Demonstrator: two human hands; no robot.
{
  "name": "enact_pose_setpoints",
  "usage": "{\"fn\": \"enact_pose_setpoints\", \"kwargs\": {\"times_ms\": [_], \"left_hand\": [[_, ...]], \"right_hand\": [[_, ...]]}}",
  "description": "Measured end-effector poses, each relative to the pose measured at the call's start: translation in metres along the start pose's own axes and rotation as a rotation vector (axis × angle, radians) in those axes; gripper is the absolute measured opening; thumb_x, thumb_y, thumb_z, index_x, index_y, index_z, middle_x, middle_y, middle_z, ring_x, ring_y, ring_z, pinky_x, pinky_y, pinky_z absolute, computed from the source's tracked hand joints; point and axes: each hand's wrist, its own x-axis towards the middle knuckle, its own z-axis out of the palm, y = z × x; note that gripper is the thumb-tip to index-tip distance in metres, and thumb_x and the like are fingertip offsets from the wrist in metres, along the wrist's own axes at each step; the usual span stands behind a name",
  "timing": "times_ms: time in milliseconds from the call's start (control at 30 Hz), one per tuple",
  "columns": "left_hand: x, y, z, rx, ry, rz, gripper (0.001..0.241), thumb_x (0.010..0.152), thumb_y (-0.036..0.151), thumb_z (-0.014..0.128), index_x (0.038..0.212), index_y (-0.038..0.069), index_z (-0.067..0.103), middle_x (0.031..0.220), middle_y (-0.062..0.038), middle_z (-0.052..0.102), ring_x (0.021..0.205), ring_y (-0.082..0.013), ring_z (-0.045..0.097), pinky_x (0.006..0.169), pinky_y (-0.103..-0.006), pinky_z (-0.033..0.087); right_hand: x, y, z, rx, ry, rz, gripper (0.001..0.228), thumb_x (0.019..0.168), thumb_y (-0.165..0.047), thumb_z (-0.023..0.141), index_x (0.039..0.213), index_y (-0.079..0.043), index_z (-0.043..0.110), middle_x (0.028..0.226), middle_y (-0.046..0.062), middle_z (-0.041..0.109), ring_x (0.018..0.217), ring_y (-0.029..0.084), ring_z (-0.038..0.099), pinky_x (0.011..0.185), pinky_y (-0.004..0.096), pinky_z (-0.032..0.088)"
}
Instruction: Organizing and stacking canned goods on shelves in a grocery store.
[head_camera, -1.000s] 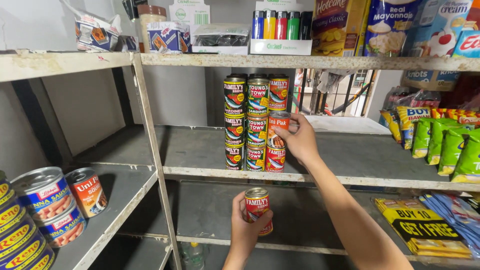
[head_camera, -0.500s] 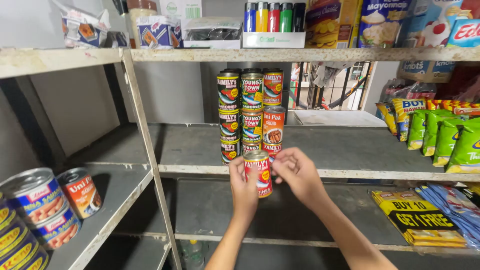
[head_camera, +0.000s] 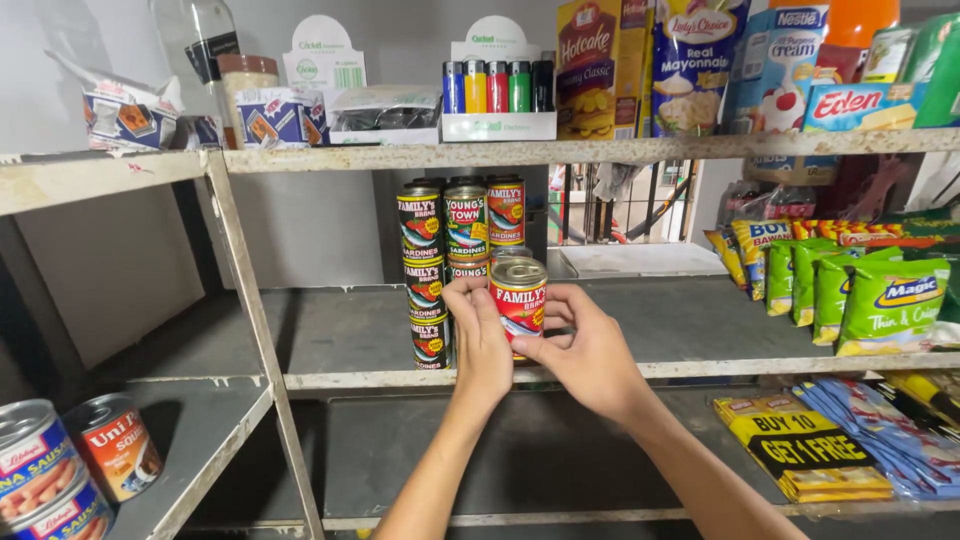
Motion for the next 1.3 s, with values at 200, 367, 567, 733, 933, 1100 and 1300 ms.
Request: {"fn": "enact_pose_setpoints", "kwargs": {"times_ms": [200, 367, 567, 733, 933, 1100, 1300], "left_hand": [[0.019, 0.016, -0.006, 0.0, -0.08, -0.086, 0.038, 0.112, 0.036, 0.032, 0.117, 0.0, 0.045, 0.113, -0.019, 0.06, 0.104, -0.0287, 0.062, 0.096, -0.0412, 0.048], [0.036, 0.031, -0.016, 0.05, -0.11, -0.019, 0.032, 0.109, 0.028, 0.044, 0.12, 0.0, 0.056, 0.114, -0.015, 0.062, 0.1, -0.0226, 0.064, 0.09, -0.0356, 0.053], [0.042, 0.03, -0.029, 0.164, -0.132, 0.042, 0.029, 0.105, 0.02, 0.053, 0.125, 0.003, 0.064, 0.119, -0.011, 0.061, 0.104, -0.0198, 0.064, 0.088, -0.0314, 0.054], [0.035, 0.032, -0.034, 0.157, -0.149, 0.045, 0.03, 0.104, 0.02, 0.055, 0.127, 0.003, 0.063, 0.123, -0.011, 0.059, 0.106, -0.0196, 0.064, 0.086, -0.0314, 0.055], [0.028, 0.042, -0.04, 0.195, -0.172, 0.021, 0.033, 0.106, 0.025, 0.052, 0.129, 0.005, 0.065, 0.121, -0.01, 0.061, 0.108, -0.0197, 0.062, 0.088, -0.0321, 0.053], [0.023, 0.041, -0.038, 0.095, -0.198, 0.023, 0.036, 0.107, 0.029, 0.05, 0.129, 0.005, 0.064, 0.124, -0.009, 0.06, 0.11, -0.0187, 0.062, 0.089, -0.0307, 0.054], [0.019, 0.025, -0.033, 0.129, -0.185, -0.005, 0.036, 0.107, 0.029, 0.05, 0.129, 0.005, 0.065, 0.12, -0.01, 0.061, 0.108, -0.0188, 0.062, 0.088, -0.0315, 0.054]], "right_hand": [[0.023, -0.015, -0.008, -0.166, -0.008, 0.03, 0.058, 0.081, -0.009, 0.082, 0.131, 0.001, 0.056, 0.105, 0.01, 0.077, 0.09, 0.013, 0.072, 0.078, 0.029, 0.06], [0.066, 0.006, -0.024, -0.007, -0.026, -0.097, 0.055, 0.084, -0.009, 0.081, 0.131, 0.003, 0.057, 0.107, 0.01, 0.075, 0.093, 0.012, 0.071, 0.081, 0.027, 0.059], [0.113, 0.017, -0.026, -0.196, 0.119, -0.066, 0.059, 0.08, -0.012, 0.083, 0.132, 0.002, 0.06, 0.102, 0.011, 0.076, 0.088, 0.013, 0.071, 0.075, 0.028, 0.058], [0.133, 0.038, -0.017, -0.331, 0.204, -0.191, 0.057, 0.081, -0.015, 0.086, 0.129, 0.005, 0.062, 0.108, 0.011, 0.074, 0.085, 0.015, 0.069, 0.076, 0.029, 0.057], [0.144, 0.05, -0.008, -0.192, 0.217, -0.083, 0.055, 0.083, -0.014, 0.08, 0.131, 0.004, 0.059, 0.107, 0.009, 0.075, 0.088, 0.011, 0.074, 0.078, 0.028, 0.058], [0.15, 0.055, -0.003, -0.31, 0.243, -0.019, 0.055, 0.084, -0.015, 0.08, 0.133, 0.003, 0.06, 0.105, 0.011, 0.075, 0.083, 0.014, 0.071, 0.076, 0.03, 0.057], [0.157, 0.066, 0.003, -0.216, 0.215, -0.052, 0.054, 0.085, -0.012, 0.079, 0.133, 0.003, 0.059, 0.109, 0.01, 0.071, 0.081, 0.012, 0.069, 0.073, 0.03, 0.057]]}}
